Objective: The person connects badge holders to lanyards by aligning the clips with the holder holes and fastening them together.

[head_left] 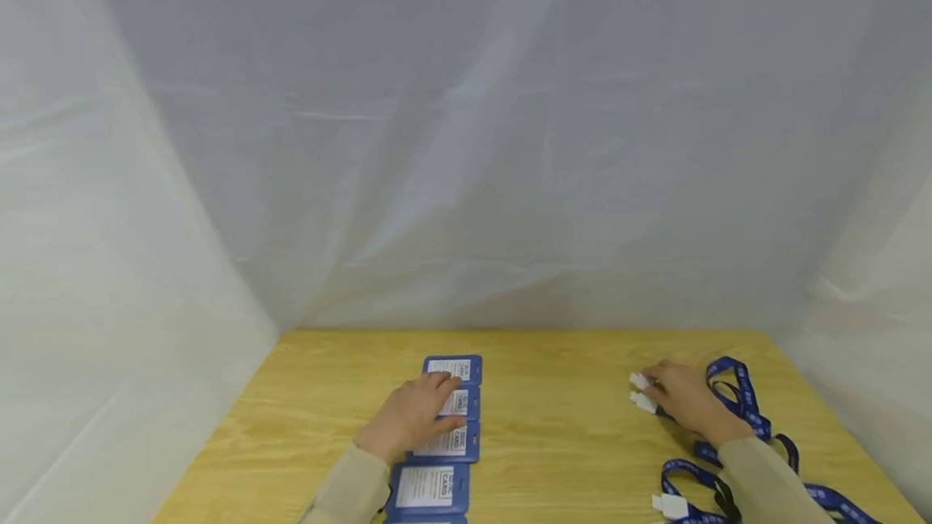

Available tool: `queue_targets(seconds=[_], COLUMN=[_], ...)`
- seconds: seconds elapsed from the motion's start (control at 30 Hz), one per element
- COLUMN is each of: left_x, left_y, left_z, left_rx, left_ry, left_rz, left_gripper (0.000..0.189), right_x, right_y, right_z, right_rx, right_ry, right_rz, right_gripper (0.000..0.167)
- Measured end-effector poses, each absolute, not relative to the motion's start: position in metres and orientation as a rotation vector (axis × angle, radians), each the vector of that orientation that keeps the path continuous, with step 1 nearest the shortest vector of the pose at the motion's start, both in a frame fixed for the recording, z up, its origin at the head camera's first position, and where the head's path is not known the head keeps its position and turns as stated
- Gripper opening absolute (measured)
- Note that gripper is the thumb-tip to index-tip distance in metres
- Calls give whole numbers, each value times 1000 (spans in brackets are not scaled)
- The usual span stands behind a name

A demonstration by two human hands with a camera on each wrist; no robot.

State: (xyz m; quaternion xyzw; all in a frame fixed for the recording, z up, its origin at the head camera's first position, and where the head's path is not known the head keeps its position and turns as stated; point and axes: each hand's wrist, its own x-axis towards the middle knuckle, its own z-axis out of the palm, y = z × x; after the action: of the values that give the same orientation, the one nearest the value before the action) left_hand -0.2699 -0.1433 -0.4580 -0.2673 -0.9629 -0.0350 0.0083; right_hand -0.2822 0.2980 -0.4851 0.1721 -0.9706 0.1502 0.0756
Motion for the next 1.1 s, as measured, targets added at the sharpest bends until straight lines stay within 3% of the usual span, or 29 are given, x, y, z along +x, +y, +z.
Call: queue_targets(seconds=[0.57, 1.1], left_x=[-300, -305], left_y=[-141, -141], left_z=[-478, -481], left_rx=[-602, -576], left_ry=[-3208, -3247], left_rz=[-266, -254], left_gripper=[72, 71], right_x=[-290, -302], right_y=[284, 266], right_z=[-491, -489], right_rx=[562, 661], right_ry=[-2947, -2888], right_rz=[587, 530], right_gripper=[20, 15])
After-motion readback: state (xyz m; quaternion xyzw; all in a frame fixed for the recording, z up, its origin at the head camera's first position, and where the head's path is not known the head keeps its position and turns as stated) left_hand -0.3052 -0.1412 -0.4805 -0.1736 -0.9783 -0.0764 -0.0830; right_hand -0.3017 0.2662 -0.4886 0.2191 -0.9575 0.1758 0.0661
